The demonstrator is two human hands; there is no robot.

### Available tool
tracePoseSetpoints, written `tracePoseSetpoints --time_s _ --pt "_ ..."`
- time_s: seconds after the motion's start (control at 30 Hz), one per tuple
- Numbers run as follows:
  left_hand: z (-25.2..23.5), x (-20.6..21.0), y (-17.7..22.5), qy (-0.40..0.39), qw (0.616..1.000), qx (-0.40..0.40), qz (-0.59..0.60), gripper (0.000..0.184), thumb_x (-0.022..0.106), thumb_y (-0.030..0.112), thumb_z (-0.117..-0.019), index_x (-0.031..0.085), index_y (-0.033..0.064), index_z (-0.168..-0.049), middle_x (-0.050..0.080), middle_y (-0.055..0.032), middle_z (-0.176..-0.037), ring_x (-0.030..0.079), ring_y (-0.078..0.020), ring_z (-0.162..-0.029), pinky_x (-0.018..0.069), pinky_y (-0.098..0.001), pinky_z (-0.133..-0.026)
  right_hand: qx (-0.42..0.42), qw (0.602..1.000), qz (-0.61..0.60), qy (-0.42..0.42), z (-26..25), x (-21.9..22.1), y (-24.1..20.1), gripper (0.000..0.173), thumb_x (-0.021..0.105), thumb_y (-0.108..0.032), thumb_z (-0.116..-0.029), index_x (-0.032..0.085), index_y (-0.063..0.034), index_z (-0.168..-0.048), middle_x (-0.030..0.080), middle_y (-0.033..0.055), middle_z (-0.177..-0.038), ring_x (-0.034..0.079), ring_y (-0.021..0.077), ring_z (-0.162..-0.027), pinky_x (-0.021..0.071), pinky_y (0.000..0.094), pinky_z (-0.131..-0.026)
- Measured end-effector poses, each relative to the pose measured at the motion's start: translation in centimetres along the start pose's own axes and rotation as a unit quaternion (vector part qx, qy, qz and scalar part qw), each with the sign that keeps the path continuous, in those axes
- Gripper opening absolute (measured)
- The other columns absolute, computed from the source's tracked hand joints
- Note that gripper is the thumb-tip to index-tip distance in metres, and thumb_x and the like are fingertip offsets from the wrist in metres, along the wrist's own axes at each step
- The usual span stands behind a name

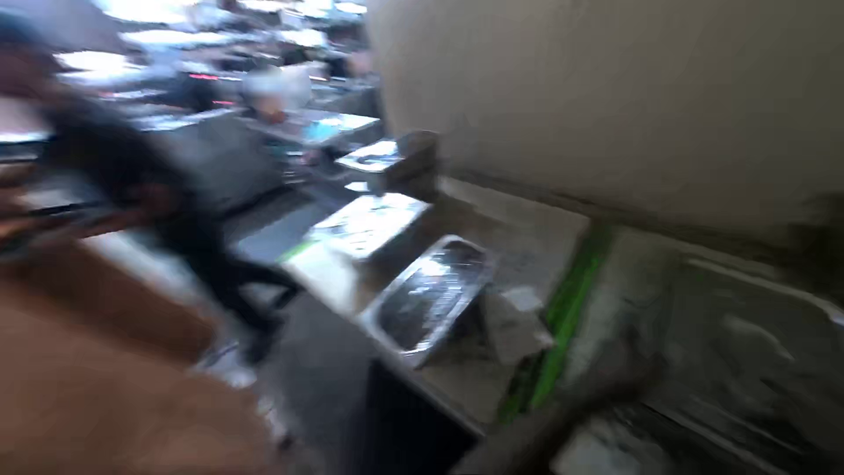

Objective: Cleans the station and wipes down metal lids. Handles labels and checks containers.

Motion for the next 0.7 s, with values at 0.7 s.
tracePoseSetpoints --time_s 0.7 --pt "-3.2 1.9 -2.3 0.001 0.999 -0.005 0.052 0.034 0.061 0.028 -0.1026 0.055 0.0048 -0.126 0.067 -0.0121 -0.099 0.068 -0.0221 -0.083 0.0583 -0.0424 -0.076 -0.067 0.968 0.068 0.234 1.2 1.8 7.4 0.019 0.063 -0.026 -0.1008 0.079 -0.0161 -0.103 0.074 0.0019 -0.106 0.071 0.0180 -0.097 0.0597 0.0415 -0.085"
Point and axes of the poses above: each hand's wrist, its own z-axis away from the middle knuckle, its own x-axis out of the palm, y = z × x, the point moved 6 cm from there along -z, towards the middle knuckle
